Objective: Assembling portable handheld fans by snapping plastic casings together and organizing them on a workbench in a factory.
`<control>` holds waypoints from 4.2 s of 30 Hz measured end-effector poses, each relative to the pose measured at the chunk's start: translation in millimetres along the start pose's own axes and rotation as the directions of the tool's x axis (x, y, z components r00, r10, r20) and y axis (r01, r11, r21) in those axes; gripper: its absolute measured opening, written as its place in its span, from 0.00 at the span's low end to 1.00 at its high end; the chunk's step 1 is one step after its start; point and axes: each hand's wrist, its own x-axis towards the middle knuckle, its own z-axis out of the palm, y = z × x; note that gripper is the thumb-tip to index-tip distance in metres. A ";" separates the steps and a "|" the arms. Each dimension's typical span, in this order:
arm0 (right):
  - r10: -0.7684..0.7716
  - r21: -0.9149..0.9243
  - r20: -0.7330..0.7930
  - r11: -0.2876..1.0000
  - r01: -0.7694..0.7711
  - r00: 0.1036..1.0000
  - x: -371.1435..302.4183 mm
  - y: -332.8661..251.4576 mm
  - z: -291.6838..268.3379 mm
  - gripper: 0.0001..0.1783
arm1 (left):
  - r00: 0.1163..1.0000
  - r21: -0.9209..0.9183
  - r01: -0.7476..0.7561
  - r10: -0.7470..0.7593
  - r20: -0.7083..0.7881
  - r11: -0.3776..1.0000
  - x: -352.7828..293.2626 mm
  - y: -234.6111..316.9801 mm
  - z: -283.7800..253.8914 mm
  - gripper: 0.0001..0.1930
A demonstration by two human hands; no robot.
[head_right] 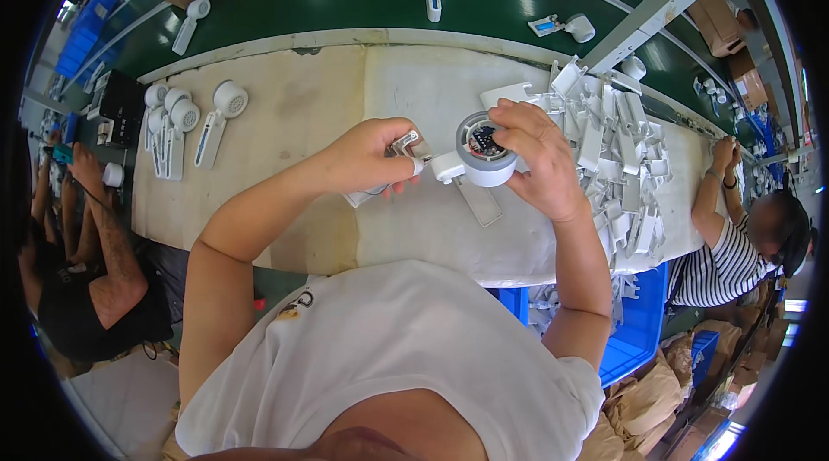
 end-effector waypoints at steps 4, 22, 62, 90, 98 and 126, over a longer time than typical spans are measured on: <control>0.000 -0.050 0.060 0.999 0.003 0.998 4.9 -6.2 -3.9 0.29 | 0.987 0.276 -0.103 0.132 -0.089 0.956 -1.3 -2.1 2.1 0.11; 0.410 0.202 0.539 0.785 -0.586 0.736 41.9 -17.1 -8.9 0.36 | 0.965 0.524 -0.129 0.229 -0.131 0.842 -0.7 -12.6 13.5 0.15; 0.696 0.651 0.295 0.355 -0.671 0.655 34.5 -45.3 42.3 0.17 | 0.768 -0.123 -0.544 0.432 -0.473 0.830 -2.4 -53.9 8.1 0.12; 0.409 0.127 0.162 0.894 -0.430 0.898 50.8 -54.3 71.7 0.45 | 0.662 -0.463 -0.700 0.251 -0.706 0.544 11.4 -63.5 31.9 0.17; 0.495 0.237 0.267 0.798 -0.555 0.827 42.6 -43.0 56.4 0.33 | 0.538 -0.408 -0.826 0.327 -0.777 0.390 4.2 -45.1 15.9 0.17; 0.440 0.018 0.283 0.886 -0.464 0.852 179.2 89.0 287.4 0.22 | 0.318 0.668 0.653 0.672 -0.669 0.357 -128.7 -131.5 -154.6 0.17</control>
